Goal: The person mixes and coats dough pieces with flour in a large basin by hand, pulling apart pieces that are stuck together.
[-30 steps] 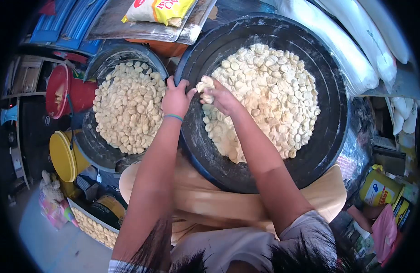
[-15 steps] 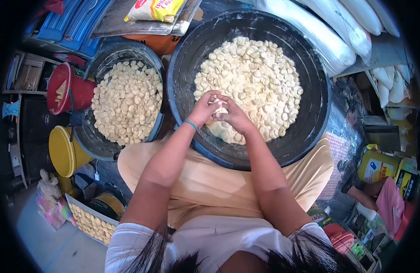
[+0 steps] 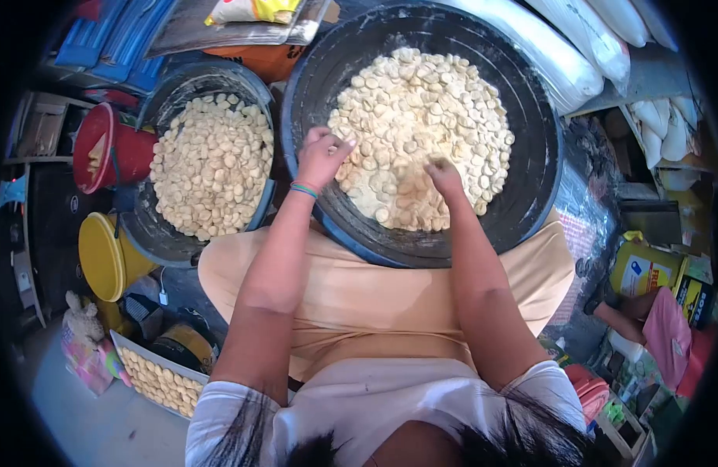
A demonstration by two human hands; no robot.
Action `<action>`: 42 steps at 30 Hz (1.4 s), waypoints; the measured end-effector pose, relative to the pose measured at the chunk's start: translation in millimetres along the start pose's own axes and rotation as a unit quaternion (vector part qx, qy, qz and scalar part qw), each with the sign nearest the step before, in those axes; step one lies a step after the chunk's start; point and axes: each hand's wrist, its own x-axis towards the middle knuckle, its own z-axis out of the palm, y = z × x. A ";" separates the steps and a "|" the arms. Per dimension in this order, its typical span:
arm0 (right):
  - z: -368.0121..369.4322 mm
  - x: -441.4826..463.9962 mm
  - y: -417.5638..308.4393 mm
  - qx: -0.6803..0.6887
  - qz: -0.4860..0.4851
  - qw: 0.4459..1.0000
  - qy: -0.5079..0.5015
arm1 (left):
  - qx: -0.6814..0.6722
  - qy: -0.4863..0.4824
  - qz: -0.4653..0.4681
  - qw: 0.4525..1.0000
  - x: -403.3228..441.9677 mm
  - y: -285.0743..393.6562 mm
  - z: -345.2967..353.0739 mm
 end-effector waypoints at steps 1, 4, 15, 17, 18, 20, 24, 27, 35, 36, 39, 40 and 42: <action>-6.5 -4.1 22.3 -0.134 0.070 0.988 -0.018 | 0.075 0.012 0.026 0.997 -5.4 12.0 -5.6; 16.0 -71.8 6.5 -0.396 0.041 0.894 -0.206 | 0.150 0.004 0.033 0.988 -2.6 11.5 -2.7; 11.5 36.4 21.4 -0.200 0.014 0.973 0.116 | 0.147 -0.088 -0.065 0.983 48.3 -29.7 40.3; 38.0 33.3 10.2 -0.289 0.071 0.949 0.109 | 0.152 -0.113 -0.108 0.976 83.1 -32.2 55.2; 67.1 19.9 1.3 -0.330 0.064 0.941 0.033 | 0.155 -0.127 -0.127 0.972 103.9 -34.3 62.0; 97.4 -39.9 -43.4 -0.341 -0.041 0.934 -0.095 | 0.145 -0.150 -0.139 0.968 141.4 -71.2 91.0; 104.1 -67.3 -26.6 -0.243 -0.239 0.918 -0.203 | 0.361 -0.035 -0.023 0.932 102.4 -76.1 151.6; 39.9 11.4 8.5 -0.295 -0.206 0.931 -0.064 | 0.367 -0.269 -0.136 0.880 61.1 -20.2 139.6; 123.6 63.8 -23.6 -0.303 -0.077 0.949 0.041 | 0.309 -0.613 0.056 0.725 6.9 53.4 48.6; 133.9 30.0 -36.3 -0.320 -0.193 0.923 -0.087 | 0.227 -0.588 0.075 0.773 16.5 0.6 71.2; 121.6 -24.5 -51.9 -0.289 -0.305 0.890 -0.176 | 0.334 -0.399 -0.054 0.852 102.8 -9.4 49.2; 108.8 -26.6 -40.9 -0.264 -0.326 0.872 -0.251 | 0.392 -0.375 -0.017 0.840 131.0 -36.9 60.8; 91.2 -18.3 -22.9 -0.234 -0.343 0.851 -0.323 | 0.262 -0.197 -0.106 0.939 166.9 -60.6 81.7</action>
